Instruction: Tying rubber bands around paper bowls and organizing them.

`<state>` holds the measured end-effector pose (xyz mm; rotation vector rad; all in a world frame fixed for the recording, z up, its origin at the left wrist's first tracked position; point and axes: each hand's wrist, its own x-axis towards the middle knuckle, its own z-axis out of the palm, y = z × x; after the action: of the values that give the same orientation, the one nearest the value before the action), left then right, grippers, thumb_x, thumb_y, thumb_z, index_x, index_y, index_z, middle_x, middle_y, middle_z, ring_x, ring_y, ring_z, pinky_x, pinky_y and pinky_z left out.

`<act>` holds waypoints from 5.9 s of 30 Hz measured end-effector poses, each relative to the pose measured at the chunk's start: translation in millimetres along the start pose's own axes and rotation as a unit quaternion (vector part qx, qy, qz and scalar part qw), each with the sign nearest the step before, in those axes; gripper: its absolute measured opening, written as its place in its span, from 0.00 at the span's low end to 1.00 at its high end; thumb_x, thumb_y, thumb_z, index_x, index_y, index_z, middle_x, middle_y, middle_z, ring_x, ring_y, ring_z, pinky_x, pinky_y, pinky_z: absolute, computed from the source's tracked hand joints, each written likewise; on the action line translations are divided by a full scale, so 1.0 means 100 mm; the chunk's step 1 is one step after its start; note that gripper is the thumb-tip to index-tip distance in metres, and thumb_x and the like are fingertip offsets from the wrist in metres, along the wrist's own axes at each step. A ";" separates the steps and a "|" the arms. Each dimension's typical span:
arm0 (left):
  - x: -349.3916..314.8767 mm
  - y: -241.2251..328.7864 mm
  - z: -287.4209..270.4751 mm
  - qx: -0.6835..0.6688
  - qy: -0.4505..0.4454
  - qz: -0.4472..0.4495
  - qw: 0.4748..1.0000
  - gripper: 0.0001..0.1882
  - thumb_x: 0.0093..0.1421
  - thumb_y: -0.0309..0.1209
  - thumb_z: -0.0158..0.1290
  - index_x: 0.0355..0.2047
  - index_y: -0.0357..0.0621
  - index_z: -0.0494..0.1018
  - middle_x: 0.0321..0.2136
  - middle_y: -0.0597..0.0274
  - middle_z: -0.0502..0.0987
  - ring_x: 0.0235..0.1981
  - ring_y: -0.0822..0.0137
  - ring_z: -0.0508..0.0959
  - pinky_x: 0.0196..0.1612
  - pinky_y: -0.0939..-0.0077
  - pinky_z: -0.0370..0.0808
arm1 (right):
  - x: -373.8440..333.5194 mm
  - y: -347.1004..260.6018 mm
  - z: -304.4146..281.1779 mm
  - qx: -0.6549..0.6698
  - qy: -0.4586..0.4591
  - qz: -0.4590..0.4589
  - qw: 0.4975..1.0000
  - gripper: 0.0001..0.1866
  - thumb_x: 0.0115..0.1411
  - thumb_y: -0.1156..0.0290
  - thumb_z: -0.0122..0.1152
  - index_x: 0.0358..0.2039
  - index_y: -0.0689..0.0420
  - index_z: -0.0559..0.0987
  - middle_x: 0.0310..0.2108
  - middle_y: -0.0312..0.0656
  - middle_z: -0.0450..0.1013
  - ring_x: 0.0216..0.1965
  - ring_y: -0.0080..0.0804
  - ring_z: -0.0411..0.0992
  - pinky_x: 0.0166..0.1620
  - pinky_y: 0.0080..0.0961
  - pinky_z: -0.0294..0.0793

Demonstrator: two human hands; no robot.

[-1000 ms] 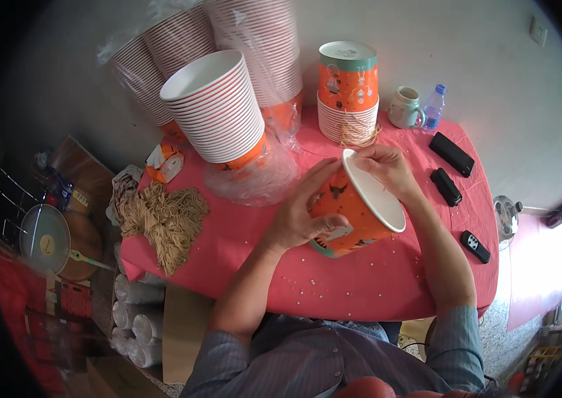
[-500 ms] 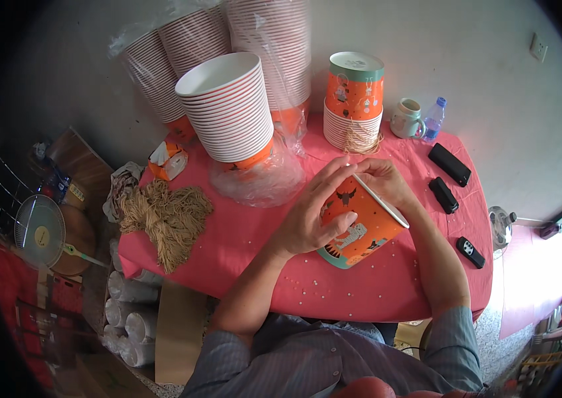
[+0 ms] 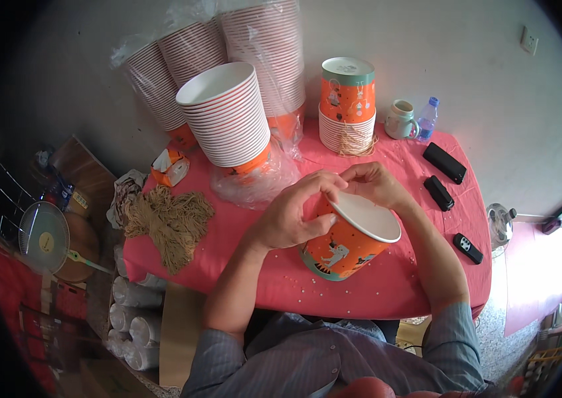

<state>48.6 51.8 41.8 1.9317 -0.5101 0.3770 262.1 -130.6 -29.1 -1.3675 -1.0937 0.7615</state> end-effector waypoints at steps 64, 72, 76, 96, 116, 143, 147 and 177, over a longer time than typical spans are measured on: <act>-1.31 0.04 0.74 0.055 0.329 -0.215 0.918 0.20 0.80 0.29 0.45 0.65 0.28 0.72 0.62 0.48 0.78 0.65 0.59 0.77 0.67 0.66 0.73 | -0.45 -0.90 0.81 -0.476 0.151 -0.107 0.860 0.06 0.62 0.70 0.65 0.32 0.59 0.82 0.33 0.47 0.82 0.43 0.50 0.82 0.47 0.49 0.83; -1.22 -0.10 0.60 -0.031 0.339 -0.225 0.913 0.26 0.81 0.38 0.44 0.69 0.29 0.69 0.62 0.48 0.79 0.63 0.59 0.77 0.67 0.66 0.71 | -0.39 -0.78 0.72 -0.468 0.109 -0.121 0.869 0.06 0.62 0.71 0.67 0.33 0.59 0.82 0.34 0.47 0.82 0.44 0.50 0.80 0.48 0.48 0.82; -1.09 -0.02 0.76 0.055 0.320 -0.186 0.927 0.25 0.80 0.35 0.47 0.70 0.30 0.69 0.61 0.49 0.78 0.64 0.61 0.77 0.67 0.66 0.71 | -0.35 -0.70 0.73 -0.486 0.109 -0.167 0.851 0.05 0.62 0.70 0.67 0.34 0.58 0.83 0.34 0.46 0.82 0.43 0.51 0.80 0.54 0.46 0.78; -1.12 0.09 1.05 0.011 0.317 -0.192 0.929 0.25 0.83 0.36 0.46 0.70 0.30 0.70 0.59 0.48 0.81 0.61 0.62 0.79 0.64 0.68 0.73 | -0.52 -0.93 0.93 -0.322 -0.129 -0.009 0.938 0.10 0.66 0.63 0.65 0.43 0.53 0.87 0.39 0.47 0.85 0.44 0.50 0.84 0.51 0.45 0.80; -1.03 0.19 1.17 0.040 0.308 -0.181 0.933 0.27 0.81 0.34 0.49 0.74 0.37 0.62 0.53 0.56 0.80 0.45 0.74 0.78 0.46 0.76 0.76 | -0.53 -0.92 0.97 -0.413 -0.039 -0.032 0.909 0.08 0.66 0.64 0.63 0.41 0.49 0.87 0.34 0.48 0.84 0.38 0.53 0.84 0.44 0.52 0.81; -1.04 0.15 1.18 0.040 0.307 -0.171 0.935 0.26 0.81 0.36 0.49 0.73 0.36 0.63 0.55 0.55 0.79 0.44 0.73 0.79 0.46 0.76 0.78 | -0.49 -0.79 1.02 -0.413 -0.028 -0.063 0.908 0.08 0.66 0.63 0.64 0.39 0.50 0.88 0.32 0.48 0.84 0.36 0.53 0.83 0.44 0.50 0.81; -1.03 0.20 1.16 0.012 0.304 -0.188 0.934 0.24 0.81 0.36 0.49 0.71 0.37 0.67 0.52 0.58 0.81 0.41 0.72 0.80 0.45 0.77 0.78 | -0.49 -0.77 1.02 -0.418 -0.030 -0.068 0.906 0.08 0.65 0.63 0.66 0.40 0.48 0.89 0.33 0.47 0.84 0.36 0.52 0.84 0.44 0.48 0.82; -1.13 -0.02 0.53 0.140 0.467 -0.188 0.852 0.05 0.79 0.25 0.52 0.46 0.37 0.77 0.32 0.68 0.82 0.31 0.80 0.77 0.35 0.79 0.75 | -0.48 -0.84 0.99 -0.411 -0.028 -0.046 0.910 0.11 0.67 0.65 0.64 0.47 0.51 0.86 0.34 0.50 0.85 0.37 0.52 0.85 0.44 0.49 0.84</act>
<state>-46.2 24.5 -34.7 1.7899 0.5844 1.0886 140.0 -146.9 33.4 -1.9732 -1.6095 0.2504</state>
